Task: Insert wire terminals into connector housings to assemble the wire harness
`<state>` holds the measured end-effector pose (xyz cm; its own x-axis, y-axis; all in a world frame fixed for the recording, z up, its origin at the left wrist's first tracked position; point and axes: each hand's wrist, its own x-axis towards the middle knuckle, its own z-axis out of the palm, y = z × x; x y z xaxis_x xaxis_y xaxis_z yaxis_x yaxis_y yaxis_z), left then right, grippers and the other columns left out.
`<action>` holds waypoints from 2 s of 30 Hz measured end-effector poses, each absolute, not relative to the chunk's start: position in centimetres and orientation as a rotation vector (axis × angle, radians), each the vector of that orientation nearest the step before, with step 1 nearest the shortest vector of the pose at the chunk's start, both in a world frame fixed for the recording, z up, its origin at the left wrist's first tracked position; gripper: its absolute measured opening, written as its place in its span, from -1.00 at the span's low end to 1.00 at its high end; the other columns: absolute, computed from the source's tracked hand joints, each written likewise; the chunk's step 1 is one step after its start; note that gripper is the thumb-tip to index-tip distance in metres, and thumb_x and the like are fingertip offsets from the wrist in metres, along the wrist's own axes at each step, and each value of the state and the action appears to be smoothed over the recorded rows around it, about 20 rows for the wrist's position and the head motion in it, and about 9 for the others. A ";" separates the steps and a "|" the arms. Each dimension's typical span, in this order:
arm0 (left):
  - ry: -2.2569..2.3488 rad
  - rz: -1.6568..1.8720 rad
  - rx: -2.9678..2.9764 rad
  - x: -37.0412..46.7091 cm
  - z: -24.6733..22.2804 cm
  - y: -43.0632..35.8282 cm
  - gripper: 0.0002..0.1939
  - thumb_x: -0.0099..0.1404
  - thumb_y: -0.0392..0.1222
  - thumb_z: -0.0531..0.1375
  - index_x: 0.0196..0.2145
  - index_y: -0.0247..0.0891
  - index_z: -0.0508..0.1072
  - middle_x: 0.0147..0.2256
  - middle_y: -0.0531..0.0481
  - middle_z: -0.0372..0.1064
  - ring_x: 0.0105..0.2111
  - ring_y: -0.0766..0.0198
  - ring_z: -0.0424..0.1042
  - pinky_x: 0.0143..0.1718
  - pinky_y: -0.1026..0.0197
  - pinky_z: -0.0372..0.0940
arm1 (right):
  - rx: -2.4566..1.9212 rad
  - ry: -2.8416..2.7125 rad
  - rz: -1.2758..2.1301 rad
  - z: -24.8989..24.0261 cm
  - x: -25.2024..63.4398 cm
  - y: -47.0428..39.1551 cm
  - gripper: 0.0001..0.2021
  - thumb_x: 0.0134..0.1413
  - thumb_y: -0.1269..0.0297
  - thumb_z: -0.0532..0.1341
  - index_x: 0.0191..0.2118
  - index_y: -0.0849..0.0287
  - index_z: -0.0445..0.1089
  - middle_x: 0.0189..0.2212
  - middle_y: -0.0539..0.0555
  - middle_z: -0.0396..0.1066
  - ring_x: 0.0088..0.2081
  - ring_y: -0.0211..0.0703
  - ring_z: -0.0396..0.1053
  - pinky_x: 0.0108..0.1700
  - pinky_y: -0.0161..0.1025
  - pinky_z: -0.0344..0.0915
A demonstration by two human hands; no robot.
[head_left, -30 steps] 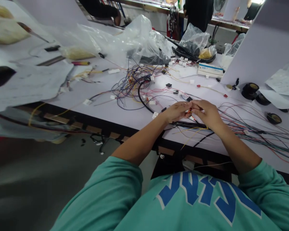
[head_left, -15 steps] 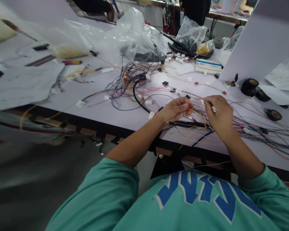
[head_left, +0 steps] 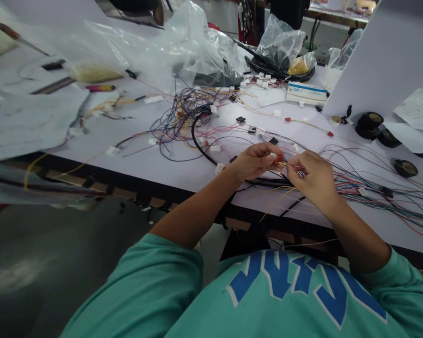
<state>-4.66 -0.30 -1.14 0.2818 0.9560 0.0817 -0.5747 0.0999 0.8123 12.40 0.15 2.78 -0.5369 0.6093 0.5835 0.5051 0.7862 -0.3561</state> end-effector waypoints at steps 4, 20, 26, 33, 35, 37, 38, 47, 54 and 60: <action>0.649 1.254 0.856 -4.5 -1.1 -0.2 -0.85 -0.07 -0.35 0.38 -0.51 -0.33 0.48 -0.55 0.08 0.44 -0.54 0.45 0.43 -0.48 0.42 0.35 | -0.861 -2.263 0.213 2.6 12.3 0.0 -0.86 -0.09 0.45 0.06 -0.56 0.12 0.23 -0.59 0.00 0.31 -0.48 -0.24 0.25 -0.40 -0.30 0.18; 0.564 1.306 0.891 -3.9 -1.5 -0.4 -0.73 -0.19 -0.22 0.45 -0.49 -0.33 0.51 -0.56 0.08 0.46 -0.60 0.47 0.41 -0.54 0.46 0.32 | -0.830 -2.208 0.096 0.7 11.6 -0.5 -0.83 0.04 0.42 0.02 -0.53 0.12 0.23 -0.56 0.01 0.31 -0.49 -0.26 0.24 -0.42 -0.32 0.16; 0.577 1.309 0.875 -3.8 -1.4 -0.5 -0.67 -0.26 -0.13 0.47 -0.51 -0.30 0.53 -0.56 0.09 0.46 -0.61 0.47 0.39 -0.55 0.46 0.32 | -0.778 -2.167 0.226 1.1 11.6 -0.2 -0.83 0.04 0.41 0.03 -0.53 0.12 0.23 -0.60 -0.02 0.30 -0.52 -0.29 0.22 -0.43 -0.32 0.16; 0.584 1.304 0.869 -3.9 -1.4 -0.6 -0.71 -0.21 -0.20 0.46 -0.48 -0.32 0.52 -0.54 0.07 0.46 -0.59 0.45 0.42 -0.52 0.44 0.34 | -0.783 -2.163 0.252 1.8 11.9 -0.2 -0.85 -0.07 0.44 0.03 -0.58 0.12 0.16 -0.63 -0.04 0.26 -0.56 -0.30 0.16 -0.47 -0.32 0.14; 0.553 1.311 0.887 -3.8 -1.4 -0.7 -0.72 -0.18 -0.20 0.45 -0.48 -0.33 0.53 -0.55 0.06 0.46 -0.59 0.46 0.41 -0.52 0.44 0.34 | -0.791 -2.163 0.246 1.5 11.7 -0.3 -0.84 -0.06 0.44 0.01 -0.58 0.11 0.15 -0.63 -0.03 0.27 -0.56 -0.30 0.17 -0.46 -0.32 0.14; 0.557 1.324 0.894 -3.7 -1.4 -0.7 -0.71 -0.21 -0.18 0.46 -0.49 -0.33 0.53 -0.55 0.07 0.46 -0.60 0.46 0.41 -0.53 0.45 0.34 | -0.795 -2.150 0.241 1.1 11.6 -0.4 -0.83 -0.04 0.43 0.01 -0.59 0.11 0.15 -0.62 -0.02 0.27 -0.54 -0.29 0.18 -0.44 -0.31 0.14; 0.571 1.330 0.898 -3.6 -1.5 -0.7 -0.69 -0.22 -0.16 0.46 -0.49 -0.33 0.53 -0.56 0.07 0.46 -0.60 0.46 0.41 -0.53 0.46 0.33 | -0.795 -2.143 0.243 1.0 11.5 -0.4 -0.83 -0.04 0.42 0.00 -0.59 0.11 0.15 -0.62 -0.02 0.27 -0.54 -0.29 0.18 -0.43 -0.31 0.15; 0.764 1.451 1.084 -5.4 -1.4 0.8 -0.63 -0.18 -0.06 0.43 -0.47 -0.37 0.49 -0.57 0.09 0.40 -0.62 0.48 0.36 -0.60 0.44 0.28 | -0.811 -2.181 0.536 0.8 12.7 2.7 -0.80 0.05 0.14 0.14 -0.28 0.15 0.32 -0.37 0.04 0.36 -0.37 -0.26 0.26 -0.31 -0.27 0.23; 0.934 1.385 1.126 -7.0 -1.6 1.4 -0.71 -0.10 -0.13 0.41 -0.47 -0.37 0.49 -0.61 0.09 0.37 -0.66 0.49 0.32 -0.60 0.42 0.25 | -0.808 -2.286 1.217 -0.3 13.0 4.5 -0.82 0.03 0.21 0.13 -0.29 0.20 0.37 -0.44 -0.02 0.35 -0.39 -0.30 0.27 -0.28 -0.28 0.22; 0.963 1.306 1.193 -8.3 -1.4 1.4 -0.72 -0.13 -0.16 0.42 -0.49 -0.38 0.49 -0.61 0.06 0.37 -0.65 0.48 0.31 -0.62 0.42 0.21 | -0.890 -2.212 1.516 0.0 13.9 5.1 -0.87 -0.08 0.31 0.20 -0.36 0.21 0.42 -0.47 -0.05 0.39 -0.40 -0.32 0.28 -0.26 -0.28 0.23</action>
